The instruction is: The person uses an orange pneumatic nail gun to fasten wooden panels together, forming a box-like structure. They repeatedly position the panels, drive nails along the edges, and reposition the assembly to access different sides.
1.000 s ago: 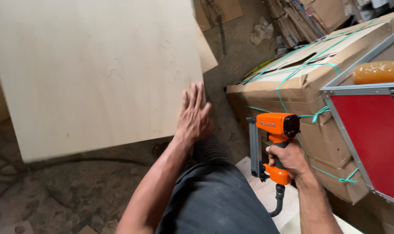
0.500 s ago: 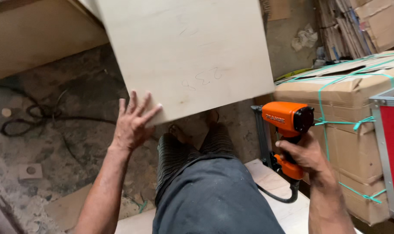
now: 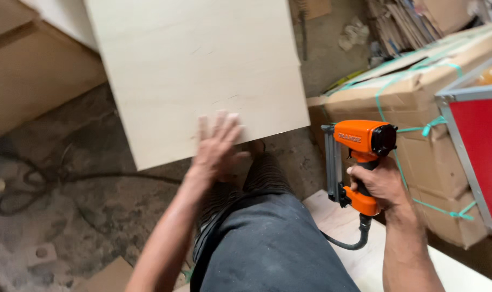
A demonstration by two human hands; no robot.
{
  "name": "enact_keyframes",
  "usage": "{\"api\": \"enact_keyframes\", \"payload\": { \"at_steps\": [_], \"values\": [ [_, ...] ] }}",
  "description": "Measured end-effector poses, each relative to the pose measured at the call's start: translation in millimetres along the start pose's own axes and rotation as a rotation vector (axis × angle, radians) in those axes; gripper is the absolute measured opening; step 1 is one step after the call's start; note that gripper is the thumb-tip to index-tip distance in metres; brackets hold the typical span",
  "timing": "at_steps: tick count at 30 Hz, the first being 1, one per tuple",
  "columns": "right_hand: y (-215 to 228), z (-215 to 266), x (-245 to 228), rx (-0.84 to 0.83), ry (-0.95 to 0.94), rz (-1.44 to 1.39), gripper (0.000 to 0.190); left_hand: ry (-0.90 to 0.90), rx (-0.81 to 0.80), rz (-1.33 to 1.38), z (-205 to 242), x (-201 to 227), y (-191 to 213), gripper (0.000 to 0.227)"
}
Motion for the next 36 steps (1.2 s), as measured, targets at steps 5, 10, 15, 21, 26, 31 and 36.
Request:
{"api": "enact_keyframes", "payload": {
  "at_steps": [5,10,15,21,26,31,36],
  "values": [
    [16.4,0.3,30.4,0.048,-0.099,-0.036,0.005,0.078,-0.150,0.112,-138.2,110.3,1.8,0.105],
    [28.4,-4.5,58.4,0.018,-0.081,-0.210,0.014,0.349,-0.071,0.083,-181.3,142.3,-37.4,0.088],
    [44.2,-25.1,96.1,0.036,-0.154,-0.121,0.017,0.253,-0.033,0.134,-170.3,132.1,-29.2,0.089],
    [36.3,-18.7,30.5,0.025,-0.071,0.017,0.005,0.062,-0.197,0.311,-97.3,85.8,2.0,0.094],
    [22.0,-27.9,21.3,-0.044,0.024,0.104,0.008,0.222,-0.414,0.280,5.4,34.4,61.0,0.091],
    [-0.7,-31.9,31.5,-0.137,0.078,0.017,0.019,0.395,-0.416,-0.002,121.8,-22.7,56.8,0.107],
    [-8.6,-36.0,25.4,-0.170,0.132,0.045,0.024,0.363,-0.324,-0.106,161.2,-84.4,70.0,0.101]
  ]
}}
Point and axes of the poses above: each hand's wrist, its own z-axis away from the middle knuckle, its own y-axis out of the back of the hand, x = y × z, the point moved 2 cm from there along -z, towards the middle knuckle, and after that the axes turned 12 degrees about -x, right-handed, at the moved point
